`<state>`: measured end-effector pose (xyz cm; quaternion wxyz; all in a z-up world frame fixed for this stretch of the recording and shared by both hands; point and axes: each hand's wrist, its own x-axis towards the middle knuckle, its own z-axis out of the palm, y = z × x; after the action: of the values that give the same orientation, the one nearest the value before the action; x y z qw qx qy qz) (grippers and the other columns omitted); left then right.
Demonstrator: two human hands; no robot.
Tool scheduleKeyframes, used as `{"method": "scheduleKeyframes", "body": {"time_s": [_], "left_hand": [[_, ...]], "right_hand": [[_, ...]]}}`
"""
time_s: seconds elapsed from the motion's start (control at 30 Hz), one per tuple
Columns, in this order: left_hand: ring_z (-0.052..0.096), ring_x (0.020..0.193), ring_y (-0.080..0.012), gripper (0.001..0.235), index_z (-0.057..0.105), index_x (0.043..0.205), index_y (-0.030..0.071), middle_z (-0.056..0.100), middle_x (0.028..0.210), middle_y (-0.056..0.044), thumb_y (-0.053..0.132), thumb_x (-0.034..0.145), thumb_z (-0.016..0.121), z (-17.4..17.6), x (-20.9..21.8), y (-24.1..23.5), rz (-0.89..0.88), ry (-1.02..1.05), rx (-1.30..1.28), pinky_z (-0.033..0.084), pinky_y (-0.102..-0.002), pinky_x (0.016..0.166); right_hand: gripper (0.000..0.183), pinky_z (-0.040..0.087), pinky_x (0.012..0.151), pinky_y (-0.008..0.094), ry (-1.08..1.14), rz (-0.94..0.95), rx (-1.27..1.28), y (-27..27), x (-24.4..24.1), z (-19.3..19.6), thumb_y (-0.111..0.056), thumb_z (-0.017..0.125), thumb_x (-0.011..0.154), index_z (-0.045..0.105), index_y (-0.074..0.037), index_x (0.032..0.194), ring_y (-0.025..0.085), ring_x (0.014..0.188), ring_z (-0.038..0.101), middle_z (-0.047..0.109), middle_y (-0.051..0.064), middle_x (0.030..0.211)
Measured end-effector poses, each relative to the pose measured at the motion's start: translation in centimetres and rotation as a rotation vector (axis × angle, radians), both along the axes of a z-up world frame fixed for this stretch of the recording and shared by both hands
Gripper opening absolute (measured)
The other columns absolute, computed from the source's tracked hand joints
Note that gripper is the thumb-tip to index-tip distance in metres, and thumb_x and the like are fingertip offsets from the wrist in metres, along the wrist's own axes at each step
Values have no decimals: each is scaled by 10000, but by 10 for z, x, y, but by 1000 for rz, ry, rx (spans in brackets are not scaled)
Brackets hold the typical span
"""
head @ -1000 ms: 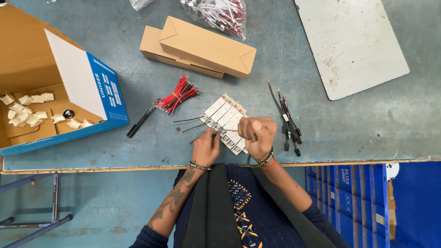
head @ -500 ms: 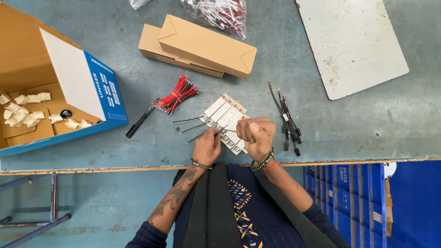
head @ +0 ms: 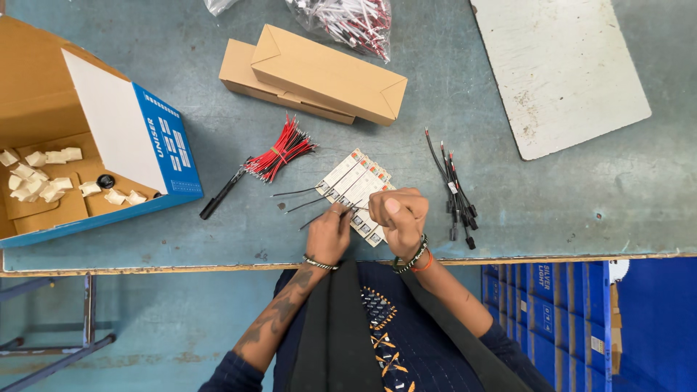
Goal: The person uses a screwdriver to attach red and black wires to a row of small white circuit boards on a workbench. They repeatedly insert wires into terminals and tighten them, handling multiple boards in sequence.
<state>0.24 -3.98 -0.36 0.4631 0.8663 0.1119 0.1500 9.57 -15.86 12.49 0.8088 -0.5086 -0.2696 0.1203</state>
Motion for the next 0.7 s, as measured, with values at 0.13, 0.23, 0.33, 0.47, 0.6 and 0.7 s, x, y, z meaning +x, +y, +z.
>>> {"method": "scheduleKeyframes", "body": {"time_s": [0.13, 0.23, 0.33, 0.47, 0.6, 0.7], "left_hand": [[729, 748, -324, 72, 711, 988, 39, 733, 846, -153, 89, 961, 666, 33, -12, 11, 75, 111, -90, 546, -413, 663], [718, 761, -290, 106, 735, 1006, 48, 729, 921, -128, 42, 948, 647, 65, -30, 24, 177, 15, -35, 544, -370, 662], [641, 633, -279, 189, 767, 1052, 60, 711, 912, -110, 1, 918, 648, 88, -43, 26, 233, 67, -68, 489, -370, 577], [693, 636, -226, 246, 749, 1097, 69, 696, 893, -73, -9, 904, 619, 91, -41, 16, 88, -16, -212, 521, -343, 534], [651, 630, -305, 115, 781, 965, 76, 671, 815, -87, 60, 867, 722, 72, -29, 8, 21, 5, 17, 502, -405, 559], [653, 629, -307, 102, 777, 942, 69, 660, 799, -85, 73, 855, 723, 60, -25, 8, -6, 38, 32, 506, -409, 559]], "right_hand": [[500, 231, 484, 317, 12, 7, 7, -4, 5, 1, -179, 495, 993, 280, -36, 565, 128, 478, 286, 327, 38, 511], [501, 224, 490, 320, 41, 9, 13, -6, 9, 2, -185, 481, 992, 272, -46, 559, 128, 481, 268, 324, 43, 511], [501, 223, 488, 324, 43, 2, 24, -9, 10, 4, -187, 476, 990, 269, -50, 555, 134, 477, 263, 323, 49, 507], [508, 225, 486, 326, 30, -21, 43, -16, 5, 9, -196, 473, 999, 269, -54, 556, 137, 469, 261, 321, 49, 503], [515, 212, 486, 319, 44, 2, 63, -26, -2, 13, -205, 476, 1004, 265, -59, 557, 131, 470, 250, 312, 43, 504], [523, 213, 483, 324, 41, -15, 59, -29, -7, 11, -197, 491, 1000, 258, -58, 552, 134, 470, 255, 307, 43, 497]]}}
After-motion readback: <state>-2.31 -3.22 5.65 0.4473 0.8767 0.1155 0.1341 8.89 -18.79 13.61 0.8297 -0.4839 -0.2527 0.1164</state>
